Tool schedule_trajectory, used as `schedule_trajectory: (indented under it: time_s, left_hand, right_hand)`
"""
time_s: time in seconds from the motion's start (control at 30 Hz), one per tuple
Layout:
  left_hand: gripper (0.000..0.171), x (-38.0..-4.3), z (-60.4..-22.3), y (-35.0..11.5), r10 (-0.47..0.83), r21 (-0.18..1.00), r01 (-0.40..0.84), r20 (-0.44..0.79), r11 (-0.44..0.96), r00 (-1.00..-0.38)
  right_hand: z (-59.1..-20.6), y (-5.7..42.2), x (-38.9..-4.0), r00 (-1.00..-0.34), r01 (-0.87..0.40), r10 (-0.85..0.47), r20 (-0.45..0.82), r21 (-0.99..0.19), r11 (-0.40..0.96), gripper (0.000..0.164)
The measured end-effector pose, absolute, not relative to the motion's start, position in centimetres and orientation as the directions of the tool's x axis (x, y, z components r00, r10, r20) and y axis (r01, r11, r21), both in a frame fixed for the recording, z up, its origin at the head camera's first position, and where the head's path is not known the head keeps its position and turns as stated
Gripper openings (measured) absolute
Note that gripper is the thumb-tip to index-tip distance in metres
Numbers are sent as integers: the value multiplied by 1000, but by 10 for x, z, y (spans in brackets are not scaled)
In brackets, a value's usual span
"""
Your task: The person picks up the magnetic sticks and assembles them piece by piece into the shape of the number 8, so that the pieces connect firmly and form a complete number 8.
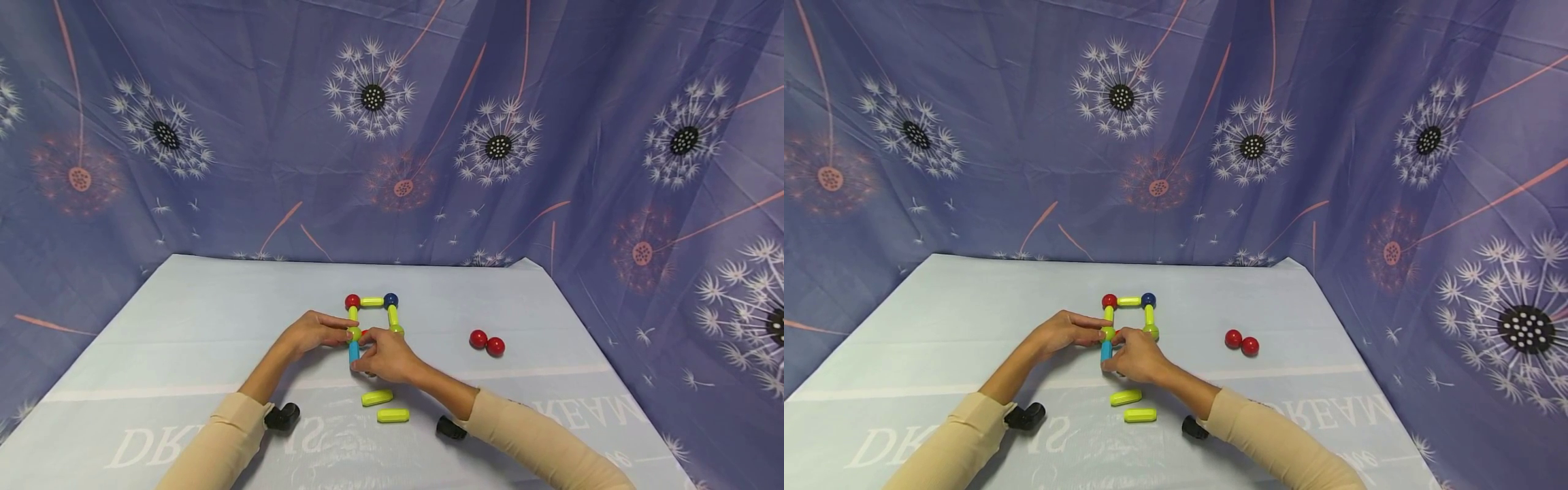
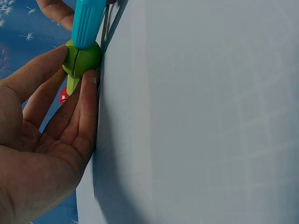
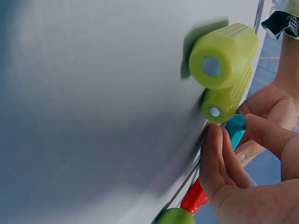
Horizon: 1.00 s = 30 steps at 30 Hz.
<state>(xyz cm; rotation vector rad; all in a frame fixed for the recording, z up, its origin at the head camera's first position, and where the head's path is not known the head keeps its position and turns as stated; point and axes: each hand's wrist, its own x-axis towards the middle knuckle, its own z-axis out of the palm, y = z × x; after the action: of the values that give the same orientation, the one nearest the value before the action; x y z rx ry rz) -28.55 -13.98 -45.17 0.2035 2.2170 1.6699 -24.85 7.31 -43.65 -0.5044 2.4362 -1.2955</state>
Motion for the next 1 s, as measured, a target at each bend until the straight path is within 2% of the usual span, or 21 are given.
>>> schedule_trajectory:
  time_s: [0.67,1.0]
  left_hand:
    - [38,-285,-449,-139,323,945,-116,-218,307,-921]
    - [37,-286,-449,-138,306,932,-120,-231,341,-923]
  right_hand:
    - [-433,81,-252,-882,-161,-449,-143,-804,572,48]
    - [-419,115,-263,-918,-225,-394,-48,-756,615,38]
